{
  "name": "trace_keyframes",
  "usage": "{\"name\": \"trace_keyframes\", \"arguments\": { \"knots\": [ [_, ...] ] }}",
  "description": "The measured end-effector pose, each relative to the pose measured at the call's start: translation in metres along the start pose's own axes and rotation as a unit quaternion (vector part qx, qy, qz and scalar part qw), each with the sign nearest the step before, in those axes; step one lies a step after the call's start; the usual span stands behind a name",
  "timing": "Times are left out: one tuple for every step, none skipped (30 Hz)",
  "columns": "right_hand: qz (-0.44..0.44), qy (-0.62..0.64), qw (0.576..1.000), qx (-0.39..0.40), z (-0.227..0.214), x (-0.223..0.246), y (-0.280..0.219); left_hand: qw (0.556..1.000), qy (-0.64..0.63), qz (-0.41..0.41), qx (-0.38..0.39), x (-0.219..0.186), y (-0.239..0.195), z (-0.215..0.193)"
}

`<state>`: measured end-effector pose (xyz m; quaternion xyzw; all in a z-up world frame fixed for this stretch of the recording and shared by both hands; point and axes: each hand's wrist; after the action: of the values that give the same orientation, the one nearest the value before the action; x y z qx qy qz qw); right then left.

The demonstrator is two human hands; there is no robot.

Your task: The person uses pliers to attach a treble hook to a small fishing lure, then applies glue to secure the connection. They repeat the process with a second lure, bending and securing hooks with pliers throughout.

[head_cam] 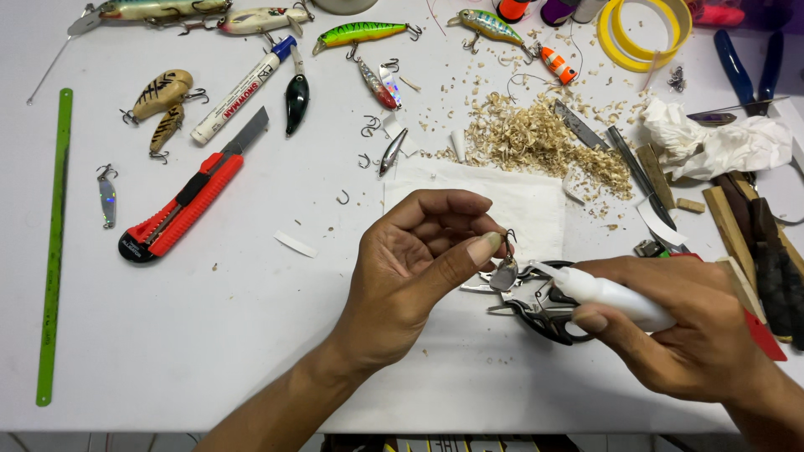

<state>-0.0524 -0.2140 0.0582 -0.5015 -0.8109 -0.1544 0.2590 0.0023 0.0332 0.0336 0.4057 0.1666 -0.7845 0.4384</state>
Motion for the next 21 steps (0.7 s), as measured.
{"name": "trace_keyframes", "arguments": {
  "knots": [
    [0.0,0.0,1.0,0.0,0.006,-0.002,-0.001,1.0,0.0,0.0,0.0,0.0,0.0,0.0],
    [0.021,0.039,0.999,-0.006,0.011,-0.004,-0.002,1.0,0.003,-0.002,-0.001,0.0,0.0,0.0],
    [0.043,0.077,0.996,-0.011,0.017,-0.005,-0.003,1.0,0.006,-0.004,-0.001,0.0,0.0,0.001],
    [0.044,0.078,0.996,-0.011,0.029,-0.005,-0.003,1.0,0.006,-0.005,-0.001,0.001,0.0,0.001],
    [0.027,0.187,0.981,-0.041,0.041,-0.005,-0.003,1.0,0.003,-0.01,0.004,0.003,-0.001,0.001],
    [0.009,0.294,0.953,-0.071,0.053,-0.004,-0.002,1.0,0.002,-0.015,0.01,0.004,-0.001,0.002],
    [0.01,0.295,0.953,-0.073,0.059,-0.002,0.001,1.0,0.003,-0.017,0.01,0.006,-0.001,0.002],
    [-0.003,0.283,0.953,-0.104,0.065,-0.001,0.003,1.0,0.01,-0.017,0.016,0.007,-0.002,0.002],
    [-0.016,0.271,0.953,-0.136,0.07,0.001,0.006,1.0,0.017,-0.016,0.021,0.009,-0.001,0.002],
    [-0.015,0.271,0.953,-0.138,0.074,0.003,0.006,0.999,0.016,-0.017,0.024,0.01,-0.001,0.002],
    [-0.024,0.289,0.944,-0.156,0.077,0.005,0.006,0.999,0.03,-0.02,0.022,0.011,-0.001,0.002],
    [-0.035,0.308,0.935,-0.172,0.081,0.008,0.007,0.999,0.043,-0.023,0.017,0.012,-0.002,0.002],
    [-0.034,0.308,0.935,-0.173,0.083,0.011,0.007,0.999,0.043,-0.024,0.018,0.012,-0.002,0.002],
    [-0.029,0.329,0.927,-0.179,0.084,0.013,0.008,0.999,0.027,-0.025,0.019,0.012,-0.002,0.002],
    [-0.024,0.35,0.918,-0.186,0.085,0.016,0.008,0.999,0.01,-0.027,0.021,0.011,-0.002,0.002],
    [-0.024,0.351,0.917,-0.187,0.085,0.016,0.008,0.999,0.011,-0.028,0.022,0.011,-0.002,0.003],
    [-0.015,0.345,0.921,-0.18,0.084,0.015,0.007,0.999,0.004,-0.028,0.022,0.01,-0.002,0.003],
    [-0.007,0.339,0.925,-0.172,0.084,0.014,0.005,0.999,-0.003,-0.028,0.021,0.01,-0.002,0.003],
    [-0.006,0.339,0.925,-0.173,0.085,0.013,0.003,0.999,-0.003,-0.029,0.022,0.01,-0.002,0.003],
    [0.004,0.362,0.916,-0.171,0.087,0.011,0.001,0.999,-0.003,-0.029,0.023,0.009,-0.002,0.003],
    [0.015,0.385,0.907,-0.17,0.088,0.009,-0.001,0.999,-0.002,-0.029,0.024,0.008,-0.002,0.003]
  ]
}}
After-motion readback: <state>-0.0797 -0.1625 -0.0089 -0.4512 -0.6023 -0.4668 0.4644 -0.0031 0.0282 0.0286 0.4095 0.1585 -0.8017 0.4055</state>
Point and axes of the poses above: each hand's wrist, its own y-axis towards the middle knuckle, its own z-axis out of the palm, x = y × z, and after that the axes turned 15 degrees about x, right-handed
